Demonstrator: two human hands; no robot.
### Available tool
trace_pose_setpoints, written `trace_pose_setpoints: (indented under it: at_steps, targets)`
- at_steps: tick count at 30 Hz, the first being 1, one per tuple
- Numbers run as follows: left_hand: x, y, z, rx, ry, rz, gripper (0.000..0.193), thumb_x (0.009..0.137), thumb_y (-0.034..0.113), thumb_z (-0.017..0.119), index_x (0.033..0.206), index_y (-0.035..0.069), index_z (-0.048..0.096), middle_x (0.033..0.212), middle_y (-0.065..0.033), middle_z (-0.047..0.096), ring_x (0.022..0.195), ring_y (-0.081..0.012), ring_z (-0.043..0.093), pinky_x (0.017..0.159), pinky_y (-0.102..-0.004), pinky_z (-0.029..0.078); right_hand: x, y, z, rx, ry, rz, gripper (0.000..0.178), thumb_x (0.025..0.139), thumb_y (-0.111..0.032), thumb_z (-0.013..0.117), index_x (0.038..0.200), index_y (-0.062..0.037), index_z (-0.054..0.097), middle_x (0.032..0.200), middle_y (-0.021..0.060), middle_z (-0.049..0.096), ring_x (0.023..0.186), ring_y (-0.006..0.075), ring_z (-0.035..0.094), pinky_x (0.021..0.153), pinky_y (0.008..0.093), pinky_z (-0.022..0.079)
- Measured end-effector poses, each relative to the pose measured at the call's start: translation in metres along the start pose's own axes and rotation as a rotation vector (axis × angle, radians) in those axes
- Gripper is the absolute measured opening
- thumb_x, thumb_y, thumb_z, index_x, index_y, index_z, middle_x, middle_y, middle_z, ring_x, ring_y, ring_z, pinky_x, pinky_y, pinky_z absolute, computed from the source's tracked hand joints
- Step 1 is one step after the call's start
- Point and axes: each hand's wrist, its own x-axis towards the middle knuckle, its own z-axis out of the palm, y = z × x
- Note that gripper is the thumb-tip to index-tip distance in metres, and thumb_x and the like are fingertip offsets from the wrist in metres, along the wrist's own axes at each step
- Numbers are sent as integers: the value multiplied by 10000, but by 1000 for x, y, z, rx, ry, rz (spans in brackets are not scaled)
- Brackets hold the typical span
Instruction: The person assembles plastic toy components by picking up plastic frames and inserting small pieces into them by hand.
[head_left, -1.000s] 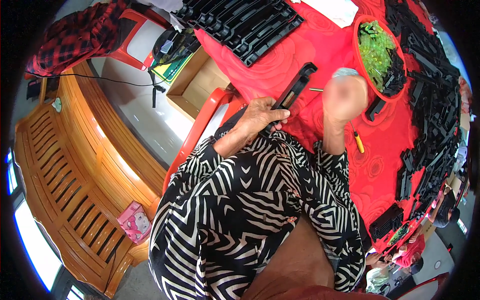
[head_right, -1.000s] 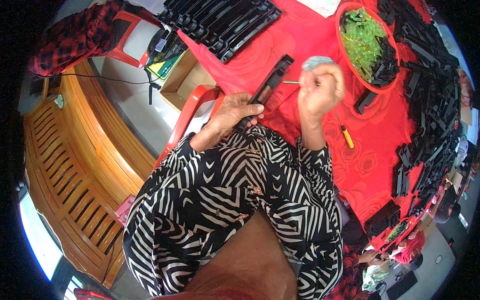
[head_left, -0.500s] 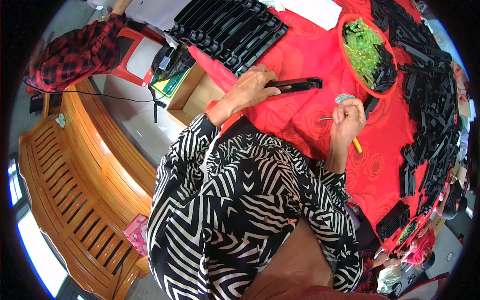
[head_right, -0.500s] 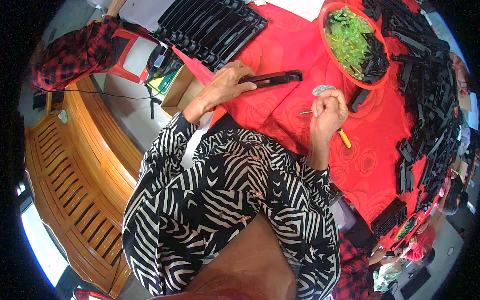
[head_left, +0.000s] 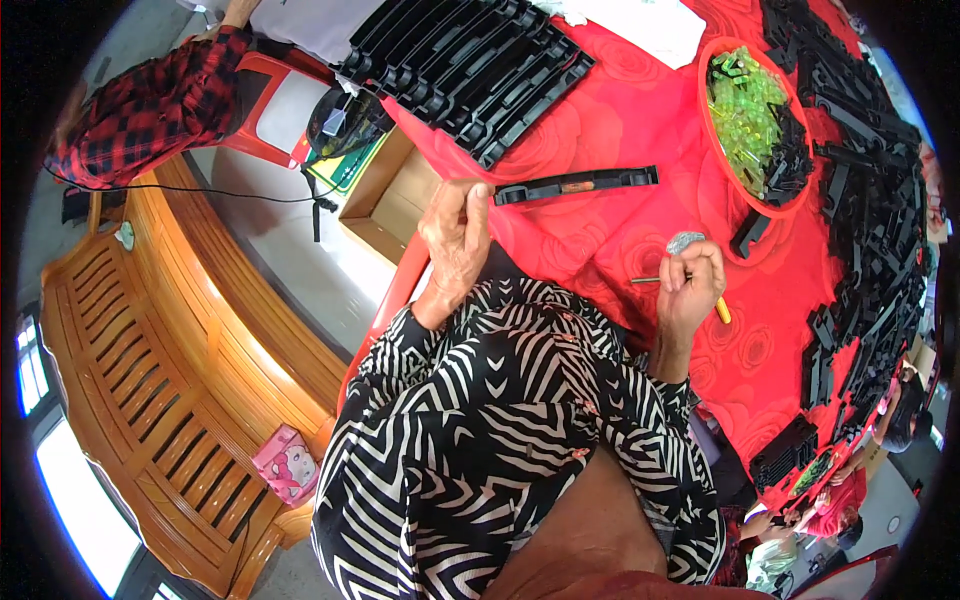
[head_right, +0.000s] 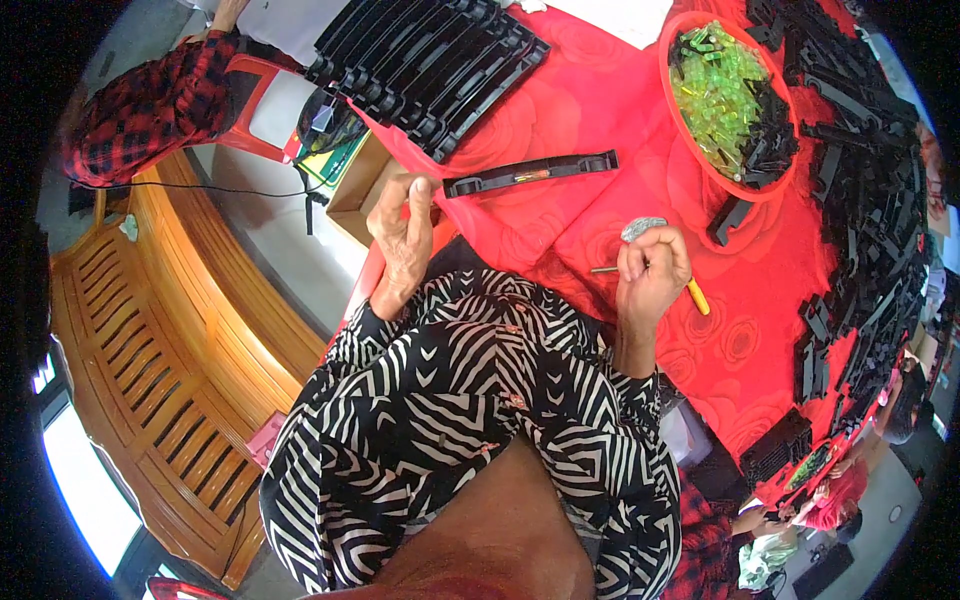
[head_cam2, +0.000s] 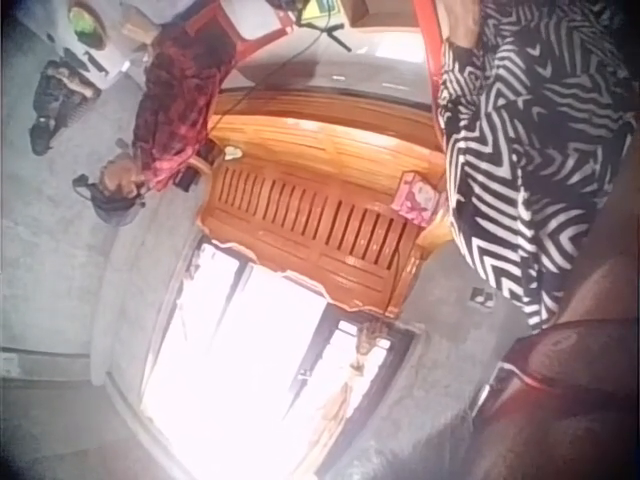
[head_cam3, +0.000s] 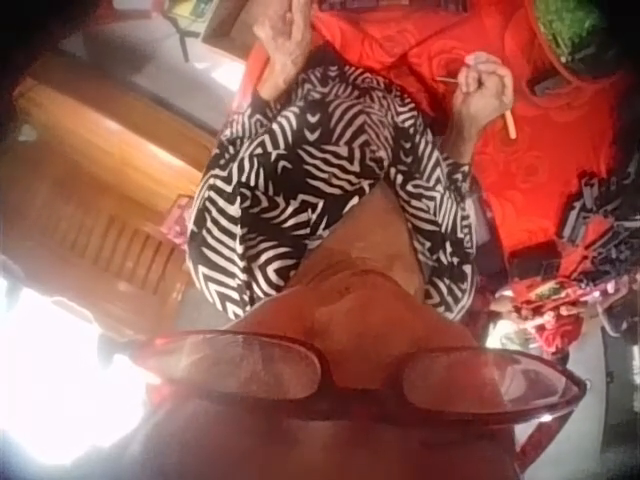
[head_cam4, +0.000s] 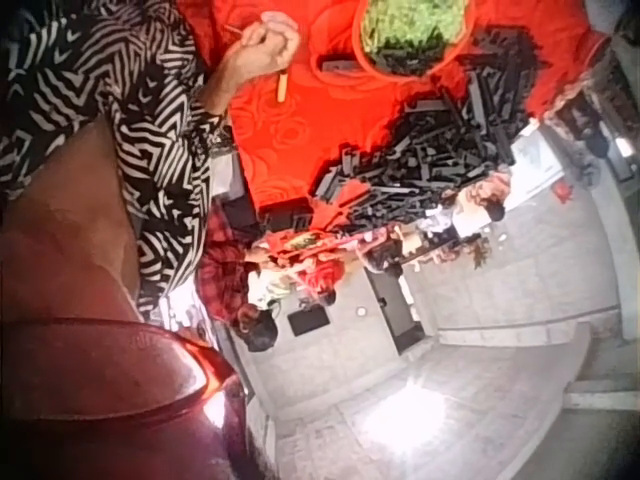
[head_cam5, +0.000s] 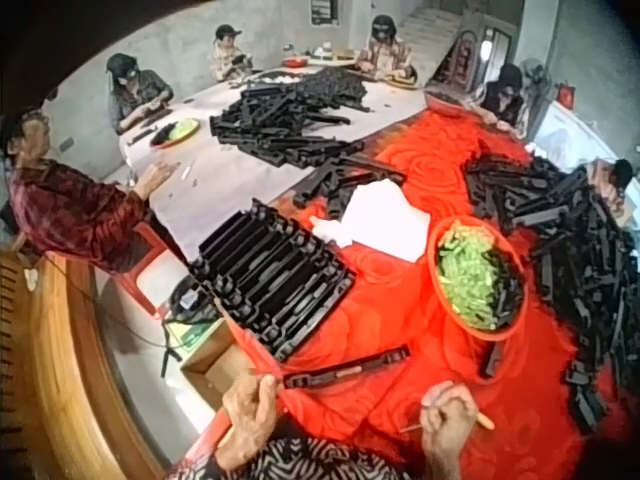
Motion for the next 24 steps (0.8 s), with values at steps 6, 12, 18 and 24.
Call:
trace_pose_setpoints:
  at_steps: [6, 12, 18, 24]
  targets:
    - [5, 2, 0, 138, 45, 355, 65, 713, -33, 598, 760, -3, 565, 737, -110, 594, 631, -246, 551, 591, -320, 440, -6, 16, -4, 27, -30, 120, 148, 778, 74, 361, 699, 14, 471, 532, 4, 356, 390, 60, 266, 336, 200, 238]
    - [1, 10, 7, 225, -165, 567, 186, 648, 75, 670, 819, 53, 598, 876, -90, 584, 761, -232, 550, 650, -334, 411, -13, 33, -7, -68, 40, 199, 161, 799, 52, 366, 709, 6, 491, 499, -4, 349, 379, 56, 254, 333, 209, 217]
    - [-1, 16, 19, 263, -262, 623, 279, 632, 120, 698, 887, 65, 597, 956, -90, 559, 818, -249, 533, 703, -377, 392, -19, 37, -6, -213, -25, 161, 174, 821, 49, 351, 729, 15, 495, 480, -21, 320, 372, 46, 243, 331, 205, 215]
    - [4, 18, 28, 506, -298, 478, 461, 634, 148, 712, 1047, 38, 538, 1031, -92, 526, 899, -259, 496, 752, -378, 370, -21, 39, -6, -269, -68, 100, 178, 811, 76, 338, 742, 23, 493, 500, -17, 339, 383, 44, 261, 339, 204, 238]
